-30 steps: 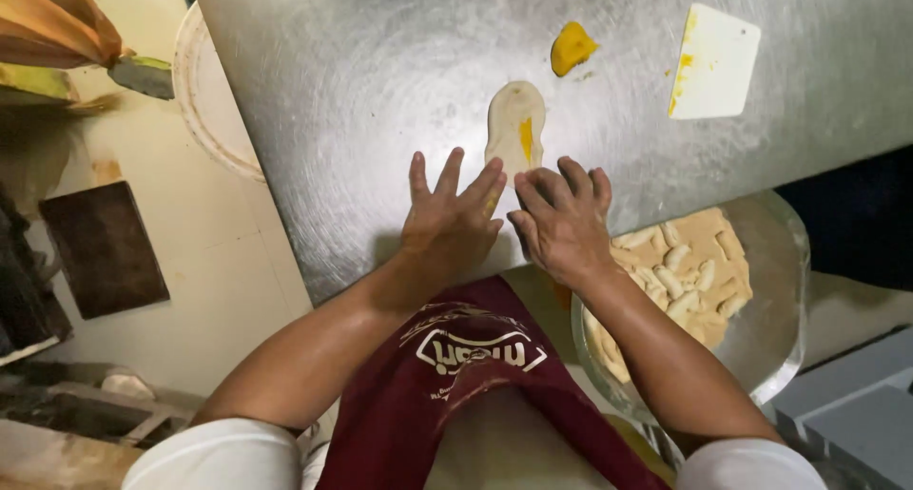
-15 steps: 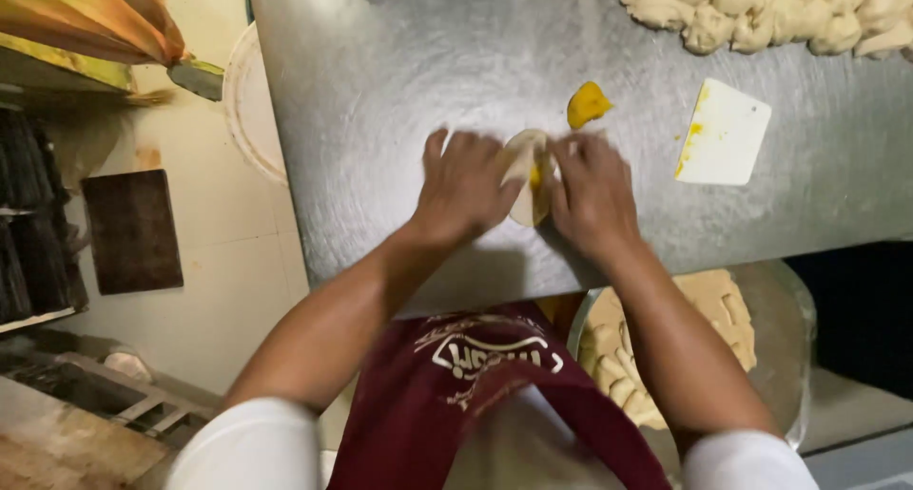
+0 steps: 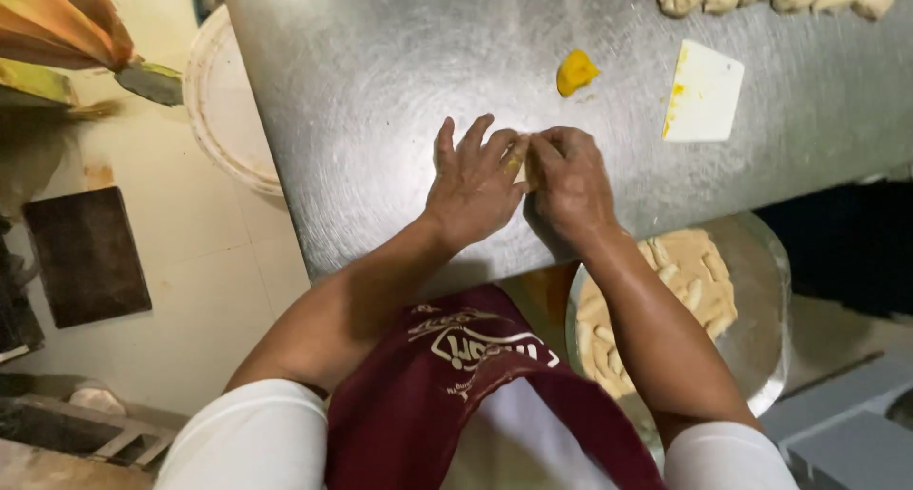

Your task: Filling and rolling small portions of dough on a bakery work table

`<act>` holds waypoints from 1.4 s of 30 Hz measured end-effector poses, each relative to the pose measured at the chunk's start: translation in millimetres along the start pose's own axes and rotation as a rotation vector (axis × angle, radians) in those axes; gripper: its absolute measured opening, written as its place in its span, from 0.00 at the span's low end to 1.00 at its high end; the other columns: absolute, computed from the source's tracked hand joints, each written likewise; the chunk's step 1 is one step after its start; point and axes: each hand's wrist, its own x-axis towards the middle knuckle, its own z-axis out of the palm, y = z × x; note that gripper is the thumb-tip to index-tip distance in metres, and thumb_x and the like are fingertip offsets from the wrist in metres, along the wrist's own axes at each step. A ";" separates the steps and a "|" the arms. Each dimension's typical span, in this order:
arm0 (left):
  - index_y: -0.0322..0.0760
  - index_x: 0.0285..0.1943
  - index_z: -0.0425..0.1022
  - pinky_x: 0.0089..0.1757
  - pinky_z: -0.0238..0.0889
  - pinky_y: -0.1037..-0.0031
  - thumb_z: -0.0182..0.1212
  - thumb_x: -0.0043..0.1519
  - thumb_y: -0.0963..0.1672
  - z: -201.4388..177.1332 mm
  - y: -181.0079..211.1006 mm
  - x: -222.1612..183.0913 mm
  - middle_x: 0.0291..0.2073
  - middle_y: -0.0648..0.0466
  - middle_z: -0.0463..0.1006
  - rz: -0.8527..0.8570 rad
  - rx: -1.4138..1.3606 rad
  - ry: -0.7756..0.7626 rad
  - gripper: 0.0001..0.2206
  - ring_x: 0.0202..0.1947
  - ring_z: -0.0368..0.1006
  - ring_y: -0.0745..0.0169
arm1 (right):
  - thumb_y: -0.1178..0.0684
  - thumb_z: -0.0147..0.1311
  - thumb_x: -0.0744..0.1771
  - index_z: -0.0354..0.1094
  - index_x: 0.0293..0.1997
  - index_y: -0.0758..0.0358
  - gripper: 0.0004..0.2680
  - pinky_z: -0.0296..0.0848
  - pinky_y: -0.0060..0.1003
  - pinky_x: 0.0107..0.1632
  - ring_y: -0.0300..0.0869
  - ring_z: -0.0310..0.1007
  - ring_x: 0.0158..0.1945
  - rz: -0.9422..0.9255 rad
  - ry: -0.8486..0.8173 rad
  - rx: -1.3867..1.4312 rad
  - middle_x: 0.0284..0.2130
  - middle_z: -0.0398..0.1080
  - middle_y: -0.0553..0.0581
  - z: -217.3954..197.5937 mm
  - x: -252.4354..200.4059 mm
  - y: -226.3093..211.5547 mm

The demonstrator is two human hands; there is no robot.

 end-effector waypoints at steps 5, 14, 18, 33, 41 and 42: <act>0.36 0.76 0.60 0.64 0.34 0.29 0.45 0.71 0.53 5.8 13.0 -26.0 0.64 0.49 0.59 0.055 0.090 -0.172 0.27 0.73 0.45 0.37 | 0.55 0.55 0.64 0.75 0.49 0.60 0.10 0.66 0.47 0.48 0.55 0.69 0.44 -0.072 -0.006 -0.080 0.42 0.67 0.59 -5.4 -42.3 -22.6; 0.56 0.47 0.82 0.46 0.60 0.52 0.63 0.58 0.52 49.5 -50.3 -73.0 0.33 0.59 0.67 0.087 -0.007 0.467 0.11 0.42 0.68 0.50 | 0.45 0.58 0.67 0.68 0.57 0.68 0.17 0.64 0.57 0.57 0.64 0.63 0.59 0.078 -0.089 -0.067 0.56 0.64 0.70 -19.6 63.5 -57.3; 0.56 0.51 0.81 0.53 0.57 0.57 0.68 0.57 0.49 24.9 -81.4 -122.5 0.44 0.59 0.74 -0.134 0.024 0.587 0.13 0.52 0.69 0.52 | 0.32 0.48 0.68 0.53 0.72 0.70 0.31 0.47 0.68 0.68 0.71 0.46 0.74 0.223 -0.663 0.095 0.72 0.52 0.73 -64.9 1.0 -96.3; 0.21 0.63 0.71 0.53 0.61 0.43 0.68 0.60 0.40 4.8 -132.2 -73.2 0.49 0.28 0.74 -0.297 -0.283 0.698 0.23 0.51 0.71 0.21 | 0.51 0.54 0.64 0.66 0.67 0.37 0.22 0.74 0.48 0.42 0.50 0.76 0.40 0.004 -0.389 0.089 0.40 0.74 0.47 -21.0 -19.7 -16.5; 0.39 0.60 0.67 0.47 0.64 0.54 0.68 0.56 0.44 -12.6 -278.4 149.6 0.52 0.43 0.68 -0.397 -0.274 0.648 0.23 0.46 0.67 0.36 | 0.39 0.52 0.65 0.62 0.71 0.45 0.23 0.69 0.46 0.55 0.48 0.81 0.44 1.033 -0.704 0.012 0.61 0.66 0.50 -184.5 -90.3 -14.9; 0.37 0.40 0.84 0.36 0.69 0.57 0.60 0.50 0.40 -5.8 -295.7 166.5 0.34 0.43 0.76 -0.260 -0.205 0.760 0.11 0.31 0.74 0.39 | 0.32 0.46 0.67 0.54 0.75 0.44 0.27 0.66 0.54 0.64 0.54 0.85 0.49 1.219 -0.921 -0.119 0.75 0.53 0.47 -199.1 -98.4 -17.6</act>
